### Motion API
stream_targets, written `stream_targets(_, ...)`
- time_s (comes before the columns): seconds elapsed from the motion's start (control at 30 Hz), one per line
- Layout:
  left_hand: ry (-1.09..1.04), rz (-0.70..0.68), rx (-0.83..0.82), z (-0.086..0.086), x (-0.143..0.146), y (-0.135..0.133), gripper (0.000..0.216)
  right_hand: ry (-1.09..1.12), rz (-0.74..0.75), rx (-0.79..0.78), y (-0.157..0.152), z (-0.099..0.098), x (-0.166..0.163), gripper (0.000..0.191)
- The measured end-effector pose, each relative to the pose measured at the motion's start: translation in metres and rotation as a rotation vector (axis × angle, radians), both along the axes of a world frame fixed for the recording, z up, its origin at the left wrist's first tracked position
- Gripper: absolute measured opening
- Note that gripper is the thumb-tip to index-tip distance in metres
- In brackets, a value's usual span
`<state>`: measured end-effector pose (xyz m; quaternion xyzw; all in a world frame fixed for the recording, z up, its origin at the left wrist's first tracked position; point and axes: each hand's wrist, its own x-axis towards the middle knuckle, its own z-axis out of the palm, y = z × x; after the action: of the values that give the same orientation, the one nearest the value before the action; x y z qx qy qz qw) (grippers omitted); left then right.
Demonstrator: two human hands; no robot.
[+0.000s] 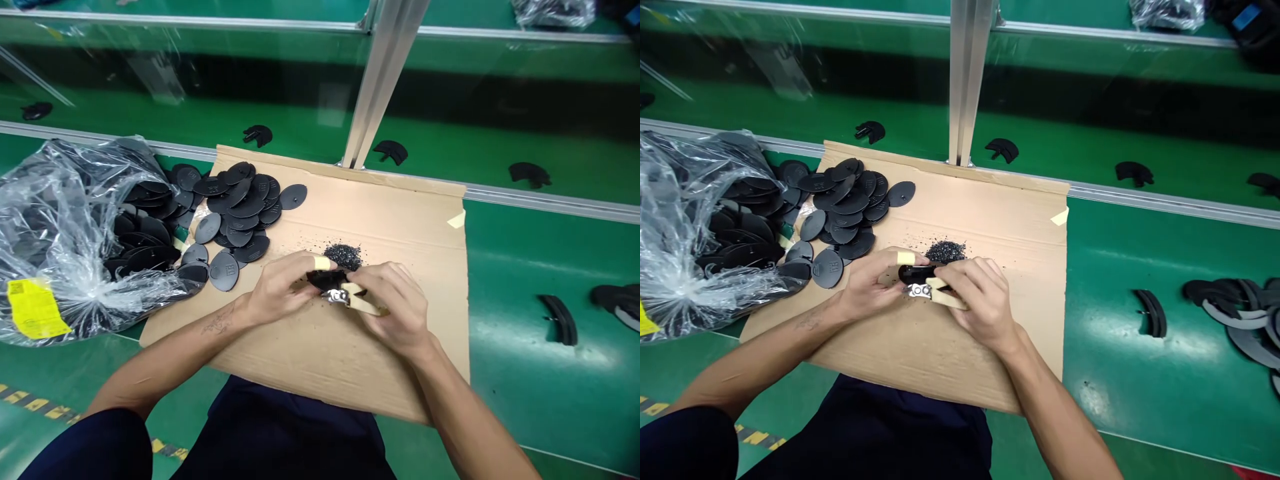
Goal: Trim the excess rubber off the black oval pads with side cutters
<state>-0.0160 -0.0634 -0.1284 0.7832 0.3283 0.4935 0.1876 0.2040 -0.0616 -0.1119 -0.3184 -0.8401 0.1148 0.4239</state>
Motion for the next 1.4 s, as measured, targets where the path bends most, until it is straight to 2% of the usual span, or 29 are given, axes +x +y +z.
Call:
stream_targets(0.07, 0.161, 0.036, 0.115, -0.001, -0.002, 0.002, 0.025, -0.034, 0.013, 0.061, -0.002, 0.0, 0.0, 0.025)
stream_targets(0.17, 0.259, 0.066, 0.126, -0.002, -0.006, 0.003, 0.031, 0.037, 0.065, -0.014, -0.001, 0.003, 0.002, 0.031)
stream_targets(0.27, 0.2, 0.069, 0.045, -0.001, -0.007, 0.003, 0.033, 0.104, 0.008, -0.08, 0.005, 0.006, 0.008, 0.036)
stream_targets(0.4, 0.073, 0.017, -0.029, 0.0, -0.006, 0.004, 0.029, -0.047, -0.095, -0.03, 0.017, 0.003, 0.022, 0.036)
stream_targets(0.67, -0.038, -0.067, -0.089, 0.001, -0.002, 0.001, 0.019, -0.215, -0.041, 0.034, 0.021, 0.002, 0.027, 0.033)
stream_targets(0.87, -0.05, -0.084, -0.095, 0.002, -0.002, 0.001, 0.018, -0.237, -0.06, 0.082, 0.019, 0.006, 0.024, 0.02)
stream_targets(1.2, -0.11, -0.086, -0.101, -0.004, 0.0, 0.0, 0.018, -0.302, -0.119, 0.19, 0.017, 0.009, 0.023, 0.013)
stream_targets(1.4, -0.11, -0.083, -0.112, -0.007, 0.001, -0.001, 0.016, -0.349, -0.125, 0.189, 0.015, 0.013, 0.024, 0.012)
